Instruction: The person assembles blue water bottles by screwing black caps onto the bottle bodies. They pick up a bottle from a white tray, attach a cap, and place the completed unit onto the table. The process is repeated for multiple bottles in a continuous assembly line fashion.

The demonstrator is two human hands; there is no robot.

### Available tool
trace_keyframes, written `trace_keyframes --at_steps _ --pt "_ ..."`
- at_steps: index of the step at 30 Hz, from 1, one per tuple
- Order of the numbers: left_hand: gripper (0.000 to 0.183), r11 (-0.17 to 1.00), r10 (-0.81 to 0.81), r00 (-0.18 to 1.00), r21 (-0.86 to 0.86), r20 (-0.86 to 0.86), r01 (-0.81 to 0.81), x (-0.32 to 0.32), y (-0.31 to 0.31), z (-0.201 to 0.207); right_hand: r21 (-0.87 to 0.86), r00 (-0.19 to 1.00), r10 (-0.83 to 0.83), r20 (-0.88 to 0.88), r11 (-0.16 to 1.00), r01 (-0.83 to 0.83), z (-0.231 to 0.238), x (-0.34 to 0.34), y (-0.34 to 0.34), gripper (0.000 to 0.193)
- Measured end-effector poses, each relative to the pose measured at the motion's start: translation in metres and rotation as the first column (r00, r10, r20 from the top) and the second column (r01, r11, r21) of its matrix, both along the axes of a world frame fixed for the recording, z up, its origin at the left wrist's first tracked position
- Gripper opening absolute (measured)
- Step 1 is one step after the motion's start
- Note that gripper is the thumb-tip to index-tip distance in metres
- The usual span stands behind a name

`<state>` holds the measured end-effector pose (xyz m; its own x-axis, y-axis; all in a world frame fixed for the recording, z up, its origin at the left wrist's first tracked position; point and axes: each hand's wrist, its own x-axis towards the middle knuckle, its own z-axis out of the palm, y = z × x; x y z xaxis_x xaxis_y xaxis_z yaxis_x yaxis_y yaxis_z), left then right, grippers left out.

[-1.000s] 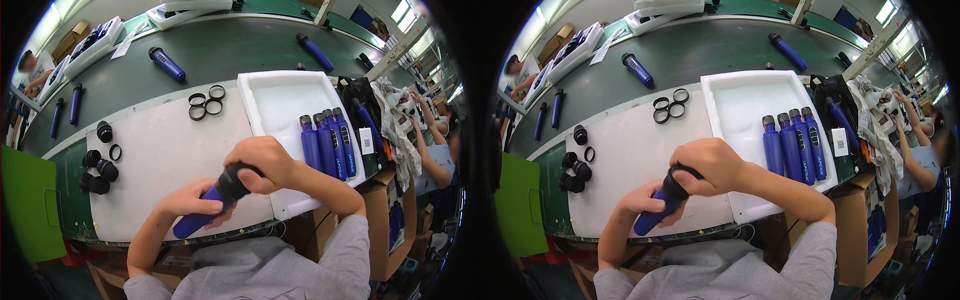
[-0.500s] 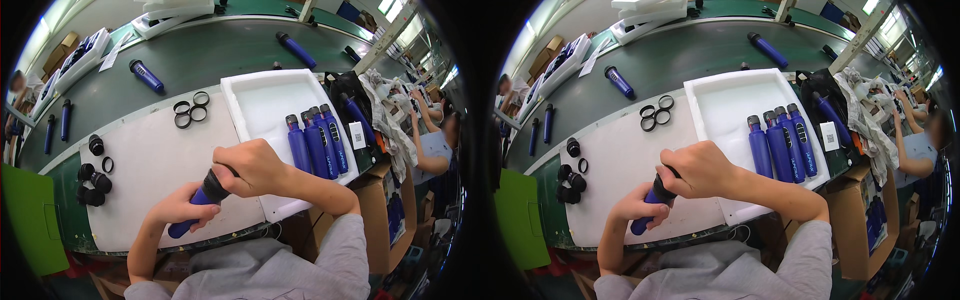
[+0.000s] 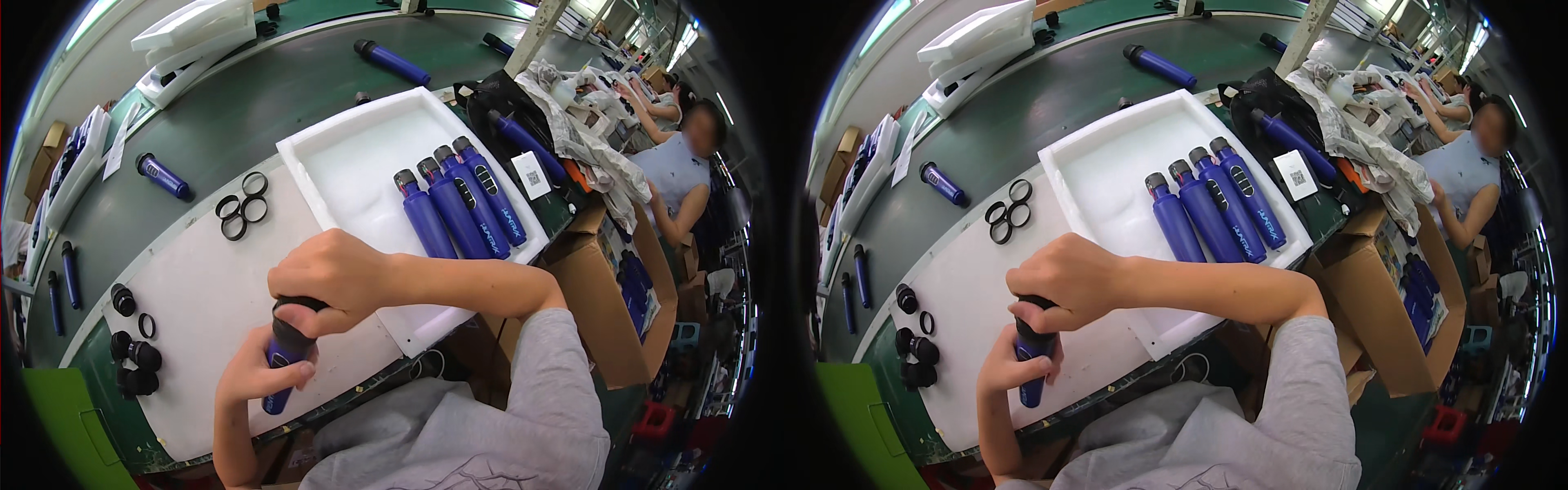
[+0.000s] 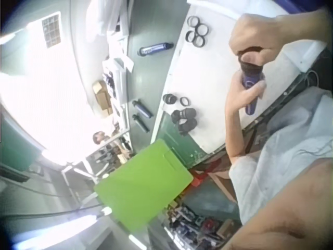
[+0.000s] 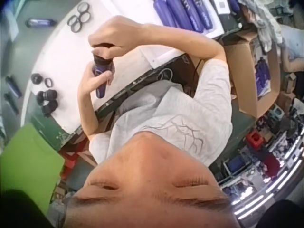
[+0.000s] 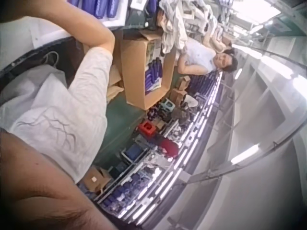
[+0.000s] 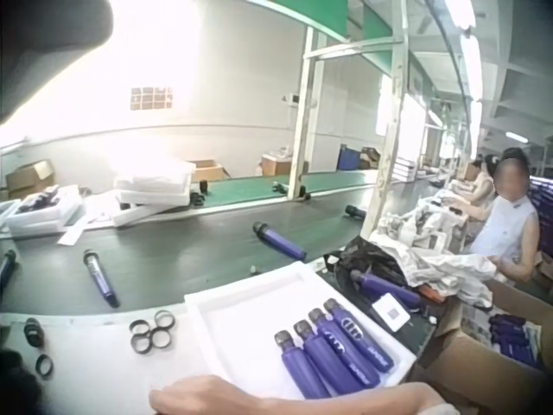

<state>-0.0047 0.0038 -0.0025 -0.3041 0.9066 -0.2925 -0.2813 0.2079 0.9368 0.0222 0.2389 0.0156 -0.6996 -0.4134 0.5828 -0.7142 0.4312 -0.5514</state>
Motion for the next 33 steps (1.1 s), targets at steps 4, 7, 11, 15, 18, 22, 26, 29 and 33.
trace_keyframes --at_steps 4,7,11,15,18,22,26,29,33 --pt "0.044 0.981 -0.151 0.881 0.179 0.448 0.077 0.013 0.011 -0.007 -0.229 0.946 0.244 0.213 0.954 -0.194 0.004 0.002 -0.004 0.024" --pt "0.046 0.969 -0.182 0.791 0.242 0.585 0.045 0.014 0.006 -0.016 -0.188 0.941 0.299 0.160 0.945 -0.269 0.003 -0.002 -0.003 0.031" --pt "0.034 0.986 -0.123 0.854 0.159 0.505 0.047 0.012 0.010 -0.011 -0.082 0.959 0.228 0.165 0.973 -0.217 0.003 0.003 -0.004 0.033" --pt "0.018 0.998 0.032 0.897 0.035 0.441 -0.053 0.014 0.012 0.008 -0.121 0.975 0.144 0.166 0.985 -0.125 0.005 0.004 -0.005 0.024" --pt "0.015 0.986 0.166 0.958 -0.063 0.234 -0.155 0.023 0.018 0.019 -0.102 0.975 0.091 0.204 0.992 -0.071 0.008 0.006 -0.005 0.021" --pt "0.018 0.943 0.298 0.954 -0.165 0.023 -0.290 0.028 0.023 0.022 -0.040 0.947 0.007 0.321 0.999 0.006 0.006 0.000 -0.006 0.019" --pt "0.017 0.973 0.176 0.984 -0.148 -0.003 -0.174 0.023 0.016 0.024 -0.059 0.976 0.057 0.208 0.997 -0.046 0.011 0.004 -0.005 0.023" --pt "0.028 0.985 -0.148 0.950 0.123 0.275 0.118 0.005 0.003 0.011 -0.147 0.969 0.188 0.159 0.975 -0.165 0.007 0.010 -0.007 0.025" --pt "0.035 0.948 -0.291 0.708 0.295 0.644 0.121 0.026 0.005 -0.004 -0.208 0.933 0.316 0.173 0.938 -0.278 0.002 0.012 -0.015 0.025"
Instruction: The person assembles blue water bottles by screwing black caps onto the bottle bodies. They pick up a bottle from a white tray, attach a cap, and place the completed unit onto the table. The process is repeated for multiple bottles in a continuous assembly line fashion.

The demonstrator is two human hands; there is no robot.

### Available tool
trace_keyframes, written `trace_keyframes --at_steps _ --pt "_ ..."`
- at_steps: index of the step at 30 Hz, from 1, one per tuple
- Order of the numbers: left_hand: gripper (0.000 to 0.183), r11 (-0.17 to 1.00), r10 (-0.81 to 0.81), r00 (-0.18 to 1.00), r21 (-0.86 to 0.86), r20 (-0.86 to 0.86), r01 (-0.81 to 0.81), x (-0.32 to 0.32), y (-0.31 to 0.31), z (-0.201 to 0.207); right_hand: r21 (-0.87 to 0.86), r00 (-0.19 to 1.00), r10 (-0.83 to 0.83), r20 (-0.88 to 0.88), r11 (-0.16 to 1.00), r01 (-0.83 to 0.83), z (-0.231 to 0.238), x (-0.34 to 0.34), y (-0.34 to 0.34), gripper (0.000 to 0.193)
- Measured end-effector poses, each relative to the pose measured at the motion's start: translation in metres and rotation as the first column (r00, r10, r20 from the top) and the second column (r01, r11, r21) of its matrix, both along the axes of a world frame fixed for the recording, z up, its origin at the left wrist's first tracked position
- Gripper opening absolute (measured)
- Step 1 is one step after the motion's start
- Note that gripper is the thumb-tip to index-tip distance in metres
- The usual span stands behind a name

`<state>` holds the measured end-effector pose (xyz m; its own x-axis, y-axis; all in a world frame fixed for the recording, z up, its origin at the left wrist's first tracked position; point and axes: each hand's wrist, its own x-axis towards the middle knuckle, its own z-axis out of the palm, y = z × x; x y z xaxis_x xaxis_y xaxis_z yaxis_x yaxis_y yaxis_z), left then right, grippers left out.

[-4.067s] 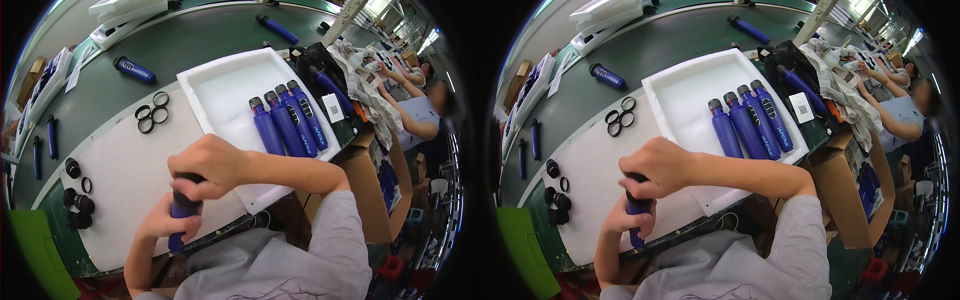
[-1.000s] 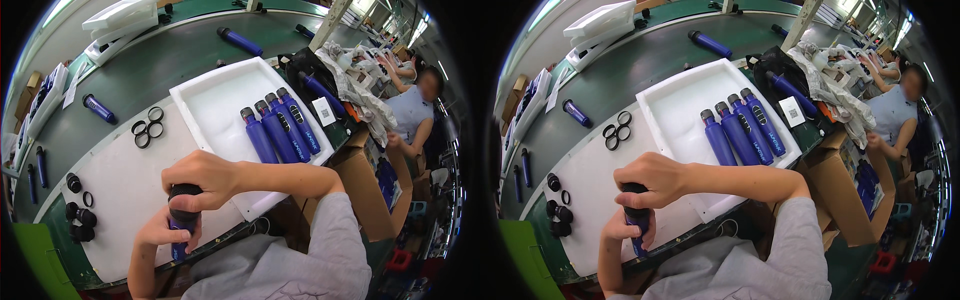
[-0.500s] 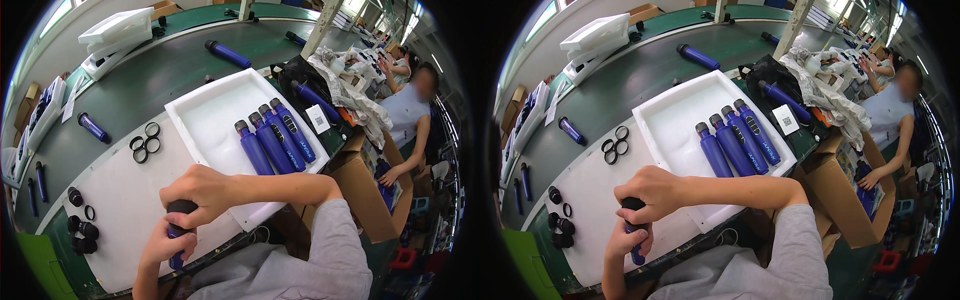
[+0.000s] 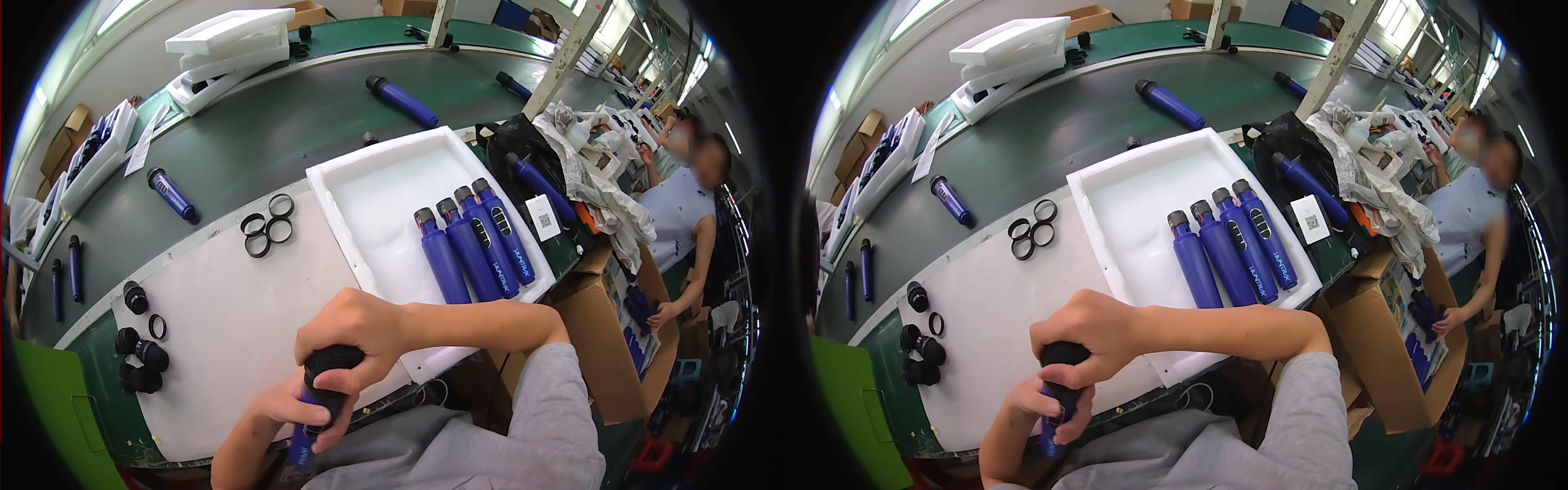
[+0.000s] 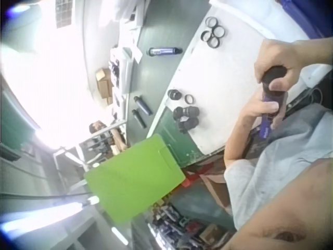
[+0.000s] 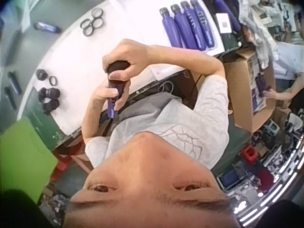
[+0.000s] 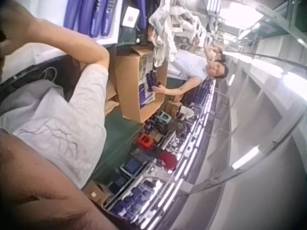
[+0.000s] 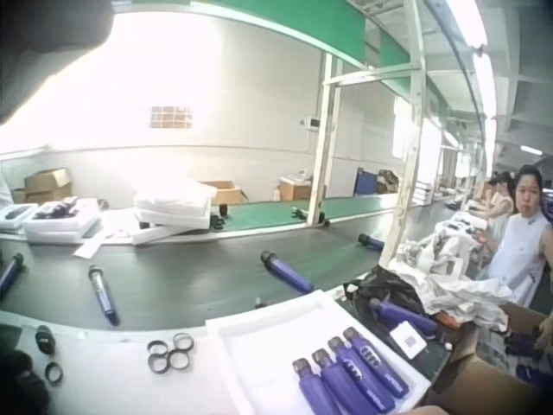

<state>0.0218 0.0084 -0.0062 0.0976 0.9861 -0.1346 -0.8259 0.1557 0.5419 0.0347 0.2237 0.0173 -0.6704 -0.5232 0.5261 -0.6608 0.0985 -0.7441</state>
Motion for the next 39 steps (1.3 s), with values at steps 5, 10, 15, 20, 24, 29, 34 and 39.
trace_keyframes --at_steps 5,10,15,20,24,29,34,39 --pt "0.021 0.963 0.162 0.977 -0.194 -0.136 -0.186 0.003 0.006 0.017 0.073 0.986 -0.061 0.156 0.996 0.050 0.003 -0.008 0.007 0.016" --pt "0.018 0.949 0.120 0.931 -0.236 -0.344 -0.210 0.002 0.007 0.027 0.082 0.990 -0.079 0.117 0.994 0.069 0.010 -0.002 0.008 0.015" --pt "0.020 0.907 0.278 0.847 -0.166 -0.454 -0.387 -0.004 0.011 0.025 0.045 0.957 -0.274 0.097 0.962 0.271 0.004 -0.004 0.006 0.032" --pt "0.053 0.653 0.758 0.645 0.112 -0.097 -0.749 -0.013 0.010 0.002 0.172 0.857 -0.393 0.334 0.919 0.355 0.004 -0.013 0.007 0.058" --pt "0.067 0.439 0.875 0.367 0.197 -0.316 -0.877 -0.029 0.007 -0.003 0.289 0.869 -0.329 0.370 0.929 0.229 0.012 -0.008 -0.003 0.070" --pt "0.070 0.502 0.863 0.481 0.162 -0.157 -0.849 -0.026 0.005 -0.011 0.446 0.902 -0.304 0.306 0.883 0.146 0.003 -0.002 -0.013 0.072" --pt "0.067 0.594 0.797 0.523 0.244 -0.302 -0.766 -0.029 0.007 -0.013 0.373 0.860 -0.323 0.395 0.912 0.171 0.006 0.001 -0.015 0.071" --pt "0.056 0.551 0.397 -0.412 0.572 -0.820 -0.607 -0.046 0.003 -0.035 0.268 0.791 -0.523 0.319 0.850 0.454 0.013 -0.013 -0.005 0.066"
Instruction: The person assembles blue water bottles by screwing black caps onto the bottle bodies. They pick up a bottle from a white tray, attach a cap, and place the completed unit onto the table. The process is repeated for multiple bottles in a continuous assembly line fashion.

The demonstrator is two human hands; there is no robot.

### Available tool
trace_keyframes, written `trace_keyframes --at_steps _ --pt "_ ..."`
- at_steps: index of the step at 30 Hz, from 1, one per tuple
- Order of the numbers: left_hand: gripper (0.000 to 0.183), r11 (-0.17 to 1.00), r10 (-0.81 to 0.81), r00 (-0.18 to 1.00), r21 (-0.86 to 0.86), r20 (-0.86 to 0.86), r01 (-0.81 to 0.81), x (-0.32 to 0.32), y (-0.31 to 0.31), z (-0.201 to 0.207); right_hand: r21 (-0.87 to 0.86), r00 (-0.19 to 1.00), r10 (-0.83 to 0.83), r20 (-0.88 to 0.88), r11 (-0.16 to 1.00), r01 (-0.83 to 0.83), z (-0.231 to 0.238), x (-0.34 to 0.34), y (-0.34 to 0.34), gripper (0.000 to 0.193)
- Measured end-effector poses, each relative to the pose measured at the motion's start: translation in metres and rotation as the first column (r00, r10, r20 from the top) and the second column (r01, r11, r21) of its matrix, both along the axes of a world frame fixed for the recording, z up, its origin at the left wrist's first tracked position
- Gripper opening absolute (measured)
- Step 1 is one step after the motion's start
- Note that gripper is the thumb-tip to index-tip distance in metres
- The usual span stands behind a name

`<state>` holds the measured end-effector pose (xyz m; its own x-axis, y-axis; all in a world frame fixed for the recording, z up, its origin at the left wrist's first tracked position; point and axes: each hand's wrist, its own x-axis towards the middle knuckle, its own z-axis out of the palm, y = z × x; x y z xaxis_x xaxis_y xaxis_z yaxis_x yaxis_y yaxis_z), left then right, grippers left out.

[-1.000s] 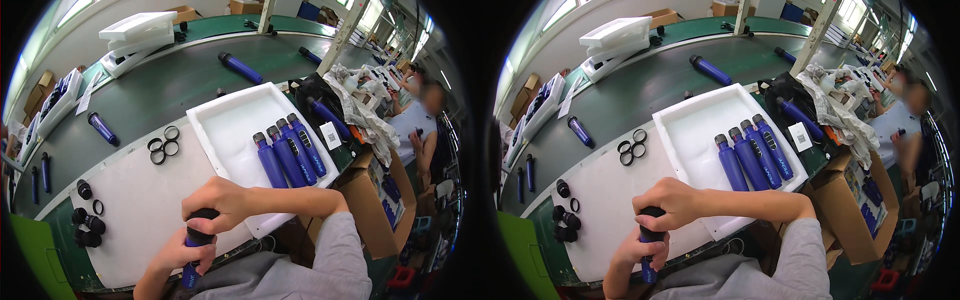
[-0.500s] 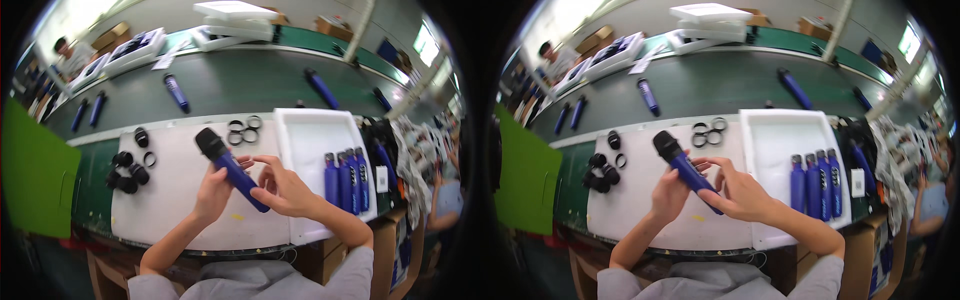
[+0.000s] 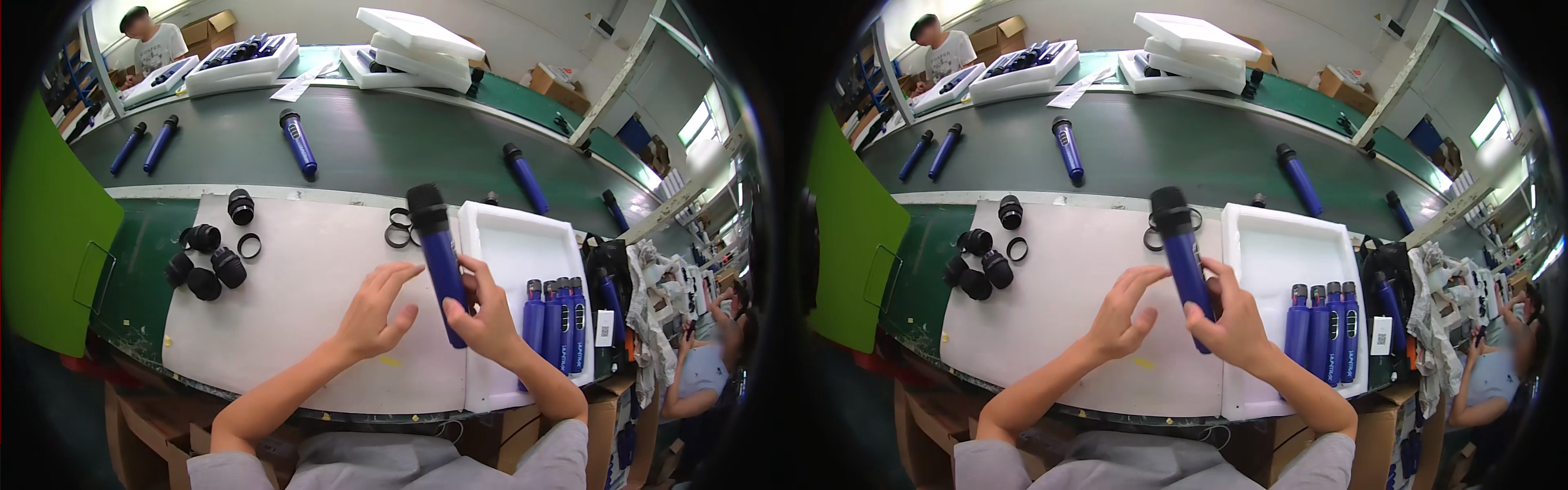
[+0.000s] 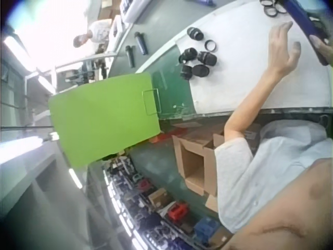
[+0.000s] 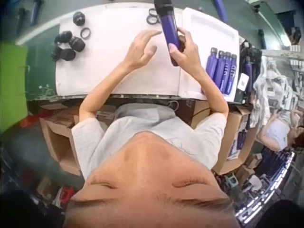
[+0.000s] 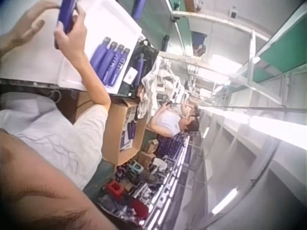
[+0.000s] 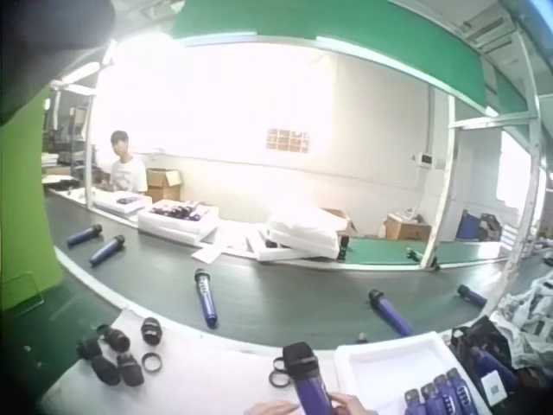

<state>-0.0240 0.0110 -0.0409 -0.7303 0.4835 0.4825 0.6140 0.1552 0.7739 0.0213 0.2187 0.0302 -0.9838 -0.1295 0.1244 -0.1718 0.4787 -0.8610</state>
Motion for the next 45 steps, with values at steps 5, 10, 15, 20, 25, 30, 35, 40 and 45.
trace_keyframes --at_steps 5,10,15,20,25,30,35,40,45 --pt "0.043 0.983 0.107 0.956 -0.113 -0.273 -0.142 0.000 0.017 -0.020 -0.006 0.981 -0.166 -0.098 0.986 0.166 0.003 -0.037 0.008 0.057" --pt "0.035 0.971 0.103 0.962 -0.186 -0.251 -0.153 0.000 0.016 -0.024 0.360 0.952 -0.221 -0.212 0.888 0.286 0.007 -0.130 0.006 0.061" --pt "0.033 0.968 0.075 0.962 -0.212 -0.261 -0.133 -0.003 0.015 -0.023 0.698 0.909 -0.241 -0.339 0.583 0.415 -0.027 -0.238 0.002 0.053" --pt "0.033 0.965 0.028 0.966 -0.245 -0.258 -0.093 -0.003 0.014 -0.016 0.702 0.849 -0.407 -0.336 0.493 0.514 -0.063 -0.293 0.002 0.052" --pt "0.031 0.964 0.024 0.969 -0.253 -0.245 -0.087 0.001 0.015 -0.017 0.743 0.894 -0.390 -0.219 0.527 0.412 -0.061 -0.281 0.007 0.048" --pt "0.028 0.962 -0.013 0.973 -0.268 -0.232 -0.052 0.001 0.017 -0.014 0.777 0.892 -0.242 -0.381 0.440 0.451 -0.005 -0.205 0.010 0.034" --pt "0.031 0.953 0.019 0.975 -0.292 -0.222 -0.085 0.005 0.015 -0.019 0.878 0.967 -0.168 -0.194 0.411 0.247 0.036 -0.101 0.048 0.037" --pt "0.029 0.951 0.044 0.965 -0.285 -0.257 -0.119 0.008 0.020 -0.020 0.968 0.918 -0.372 0.134 0.249 -0.041 0.023 -0.021 0.098 0.046" --pt "0.028 0.953 0.052 0.964 -0.276 -0.262 -0.127 0.008 0.022 -0.020 0.938 0.910 -0.390 0.141 0.348 0.004 0.012 0.003 0.117 0.051"
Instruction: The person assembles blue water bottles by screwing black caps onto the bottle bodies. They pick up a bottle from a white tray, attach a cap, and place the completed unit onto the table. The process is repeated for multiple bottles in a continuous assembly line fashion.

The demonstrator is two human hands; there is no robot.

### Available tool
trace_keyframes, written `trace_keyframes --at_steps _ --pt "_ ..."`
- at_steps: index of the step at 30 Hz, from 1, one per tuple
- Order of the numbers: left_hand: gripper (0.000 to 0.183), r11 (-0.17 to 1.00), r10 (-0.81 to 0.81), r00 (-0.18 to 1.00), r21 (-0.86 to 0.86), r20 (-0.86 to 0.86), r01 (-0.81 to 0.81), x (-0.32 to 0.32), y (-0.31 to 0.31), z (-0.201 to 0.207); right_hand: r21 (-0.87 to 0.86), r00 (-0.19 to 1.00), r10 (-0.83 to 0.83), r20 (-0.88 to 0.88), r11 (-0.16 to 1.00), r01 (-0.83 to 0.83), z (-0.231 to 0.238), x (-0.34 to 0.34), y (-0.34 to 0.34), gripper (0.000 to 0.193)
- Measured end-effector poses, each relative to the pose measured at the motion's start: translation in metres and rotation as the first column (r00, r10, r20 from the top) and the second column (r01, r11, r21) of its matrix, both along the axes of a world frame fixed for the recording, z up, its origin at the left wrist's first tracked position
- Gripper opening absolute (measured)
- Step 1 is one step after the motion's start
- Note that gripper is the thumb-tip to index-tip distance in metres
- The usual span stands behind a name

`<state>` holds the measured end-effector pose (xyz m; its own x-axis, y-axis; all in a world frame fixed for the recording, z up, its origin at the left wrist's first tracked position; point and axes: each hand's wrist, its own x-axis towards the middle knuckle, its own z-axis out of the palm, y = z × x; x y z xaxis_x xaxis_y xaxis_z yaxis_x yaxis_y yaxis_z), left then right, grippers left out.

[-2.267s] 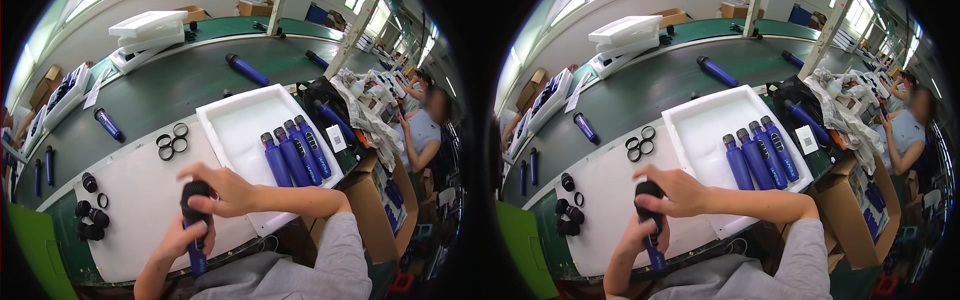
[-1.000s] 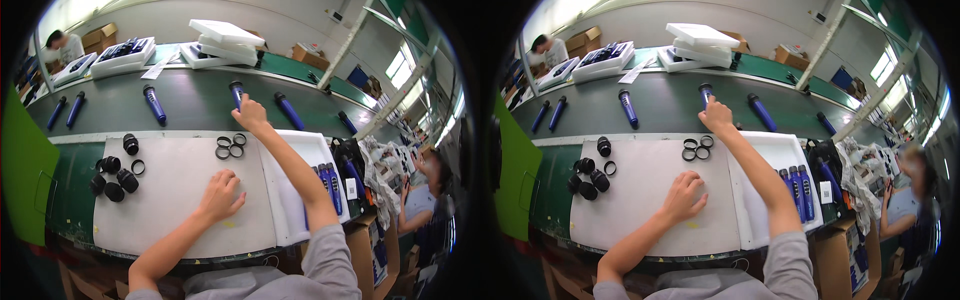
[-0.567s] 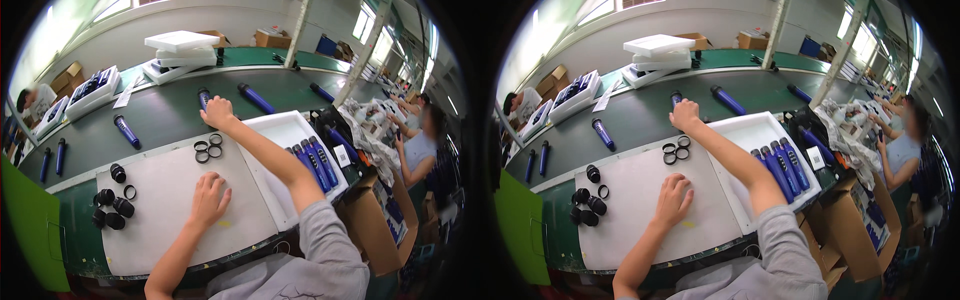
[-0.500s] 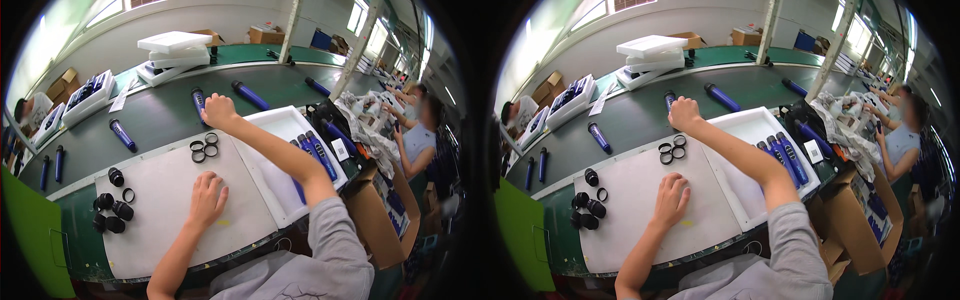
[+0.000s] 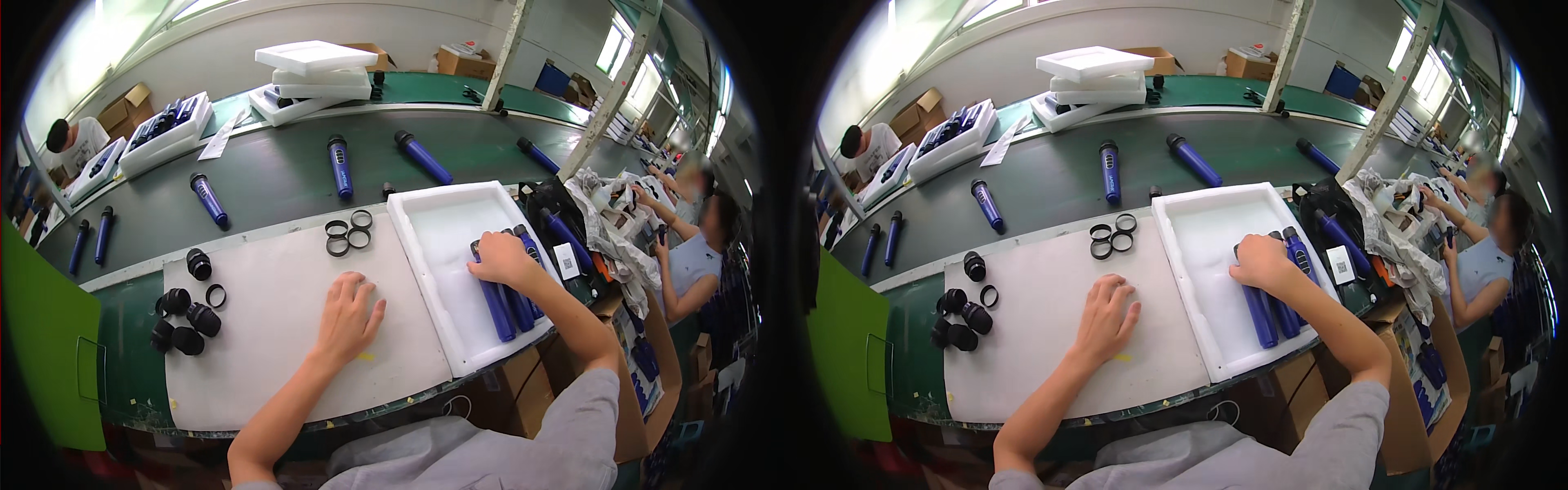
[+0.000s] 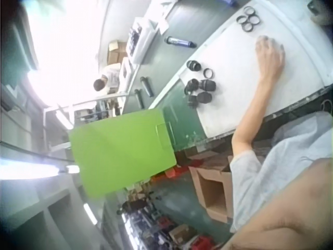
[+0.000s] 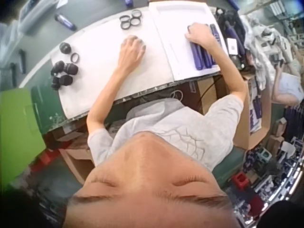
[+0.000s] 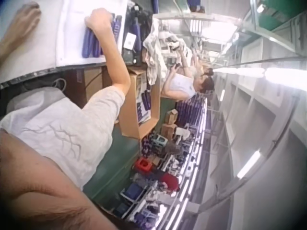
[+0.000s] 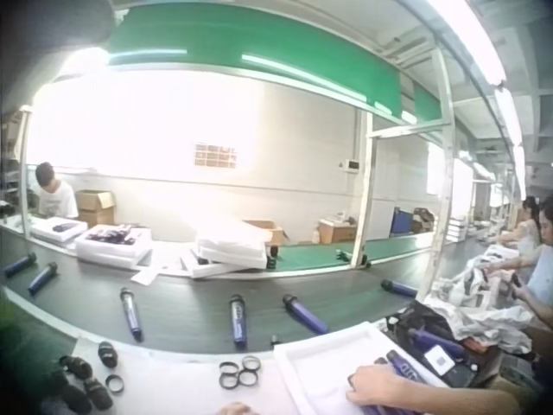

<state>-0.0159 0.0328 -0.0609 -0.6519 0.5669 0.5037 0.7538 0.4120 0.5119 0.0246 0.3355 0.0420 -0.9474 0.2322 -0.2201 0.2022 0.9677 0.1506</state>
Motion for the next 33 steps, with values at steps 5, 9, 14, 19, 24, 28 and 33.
trace_keyframes --at_steps 5,9,14,19,24,28,33 --pt "0.028 0.997 -0.011 0.998 0.077 0.061 0.006 0.000 -0.001 0.006 -0.132 0.973 -0.027 -0.231 0.991 -0.003 0.023 -0.001 -0.011 0.049" --pt "0.035 0.962 -0.136 0.960 0.262 0.246 0.069 0.002 -0.007 0.014 -0.496 0.935 -0.019 -0.354 0.851 -0.170 0.063 -0.010 -0.034 0.042" --pt "0.065 0.733 -0.607 0.492 0.678 0.623 0.046 0.005 -0.001 0.012 -0.838 0.977 0.028 -0.211 0.510 -0.195 0.032 -0.019 -0.087 0.045" --pt "0.072 0.759 -0.607 0.168 0.630 0.777 -0.168 0.007 -0.010 0.026 -0.845 0.963 0.240 -0.120 0.485 -0.226 0.007 -0.024 -0.138 0.040" --pt "0.060 0.785 -0.512 0.172 0.540 0.842 -0.304 -0.002 -0.011 0.029 -0.843 0.951 0.253 -0.176 0.461 -0.278 -0.013 -0.048 -0.139 0.042" --pt "0.055 0.786 -0.450 0.148 0.470 0.880 -0.403 0.001 -0.006 0.028 -0.862 0.949 0.225 -0.219 0.411 -0.296 -0.035 -0.050 -0.139 0.047" --pt "0.054 0.791 -0.439 0.149 0.460 0.886 -0.403 0.000 -0.009 0.028 -0.884 0.950 0.216 -0.225 0.365 -0.292 -0.049 -0.051 -0.138 0.049"
